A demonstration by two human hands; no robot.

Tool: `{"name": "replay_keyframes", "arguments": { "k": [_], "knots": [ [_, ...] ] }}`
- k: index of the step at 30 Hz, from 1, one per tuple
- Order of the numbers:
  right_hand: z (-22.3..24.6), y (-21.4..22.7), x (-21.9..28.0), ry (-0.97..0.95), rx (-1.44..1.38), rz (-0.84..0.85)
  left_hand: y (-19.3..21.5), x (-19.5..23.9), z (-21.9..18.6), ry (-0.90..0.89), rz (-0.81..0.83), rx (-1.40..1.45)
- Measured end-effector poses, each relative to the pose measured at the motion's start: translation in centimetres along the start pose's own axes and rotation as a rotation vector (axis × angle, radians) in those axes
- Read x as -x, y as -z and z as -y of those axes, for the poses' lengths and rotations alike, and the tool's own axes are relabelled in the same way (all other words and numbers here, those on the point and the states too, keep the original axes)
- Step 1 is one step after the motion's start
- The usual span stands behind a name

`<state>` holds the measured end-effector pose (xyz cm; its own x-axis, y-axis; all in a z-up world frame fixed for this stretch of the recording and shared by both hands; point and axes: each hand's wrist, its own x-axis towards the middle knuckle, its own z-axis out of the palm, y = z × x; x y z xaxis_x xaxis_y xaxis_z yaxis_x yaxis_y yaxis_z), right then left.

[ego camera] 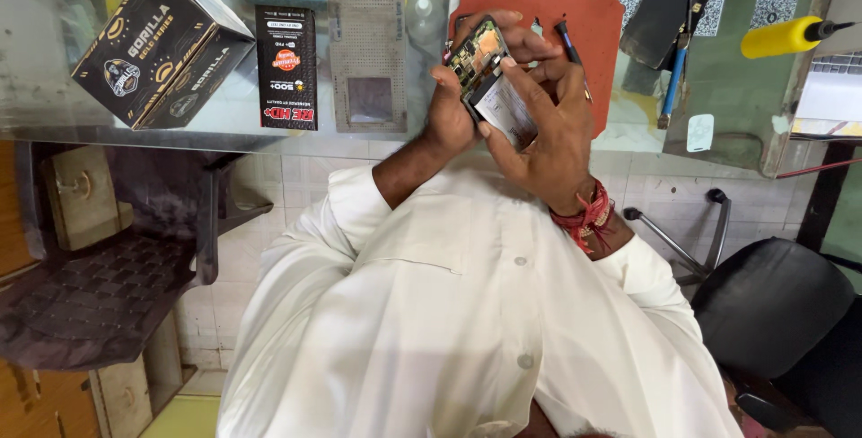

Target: The person uses a pen-like tool to scrape and clean the back of a disassembled smartphone. They then open a screen protector box, remove a protector, and apply it to the phone's back. Finally, they connect a multimeter probe to the phone's battery connector.

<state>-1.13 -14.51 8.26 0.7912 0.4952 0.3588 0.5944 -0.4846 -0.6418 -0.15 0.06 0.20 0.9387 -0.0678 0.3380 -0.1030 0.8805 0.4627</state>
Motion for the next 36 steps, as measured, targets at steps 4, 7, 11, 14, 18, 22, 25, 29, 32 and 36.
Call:
{"name": "replay_keyframes", "arguments": {
  "k": [4, 7, 11, 14, 18, 22, 25, 29, 32, 36],
  "knots": [
    [0.0, -0.2, 0.3, 0.005, -0.008, 0.001, 0.0, 0.1, 0.0, 0.026, -0.009, -0.007],
    [0.0, -0.2, 0.4, 0.005, 0.028, -0.014, -0.1, -0.1, 0.1, 0.023, 0.006, -0.019],
    [0.0, -0.1, 0.4, -0.001, -0.007, -0.012, -0.2, -0.1, 0.3, 0.022, 0.019, -0.006],
    [0.0, 0.0, 0.4, 0.013, 0.005, -0.01, -0.3, 0.0, 0.3, 0.029, 0.007, -0.011],
    [0.0, 0.1, 0.2, 0.018, 0.009, -0.013, -0.4, -0.2, 0.2, 0.026, 0.015, -0.022],
    [0.2, 0.3, 0.1, 0.019, 0.007, -0.001, -0.5, -0.2, 0.0, 0.051, 0.011, -0.046],
    [0.2, 0.4, 0.1, 0.034, 0.0, -0.006, -0.5, -0.2, -0.1, 0.063, 0.017, -0.06],
    [0.1, 0.6, 0.1, 0.045, 0.024, -0.002, -0.5, -0.5, 0.0, 0.072, 0.02, -0.095],
    [-0.1, 0.5, 0.1, 0.054, 0.034, -0.017, -0.3, -0.8, -0.1, 0.082, 0.033, -0.154],
    [-0.7, 0.3, 0.1, 0.054, 0.019, -0.019, 0.0, -1.2, -0.1, 0.097, 0.056, -0.235]
  ]
}}
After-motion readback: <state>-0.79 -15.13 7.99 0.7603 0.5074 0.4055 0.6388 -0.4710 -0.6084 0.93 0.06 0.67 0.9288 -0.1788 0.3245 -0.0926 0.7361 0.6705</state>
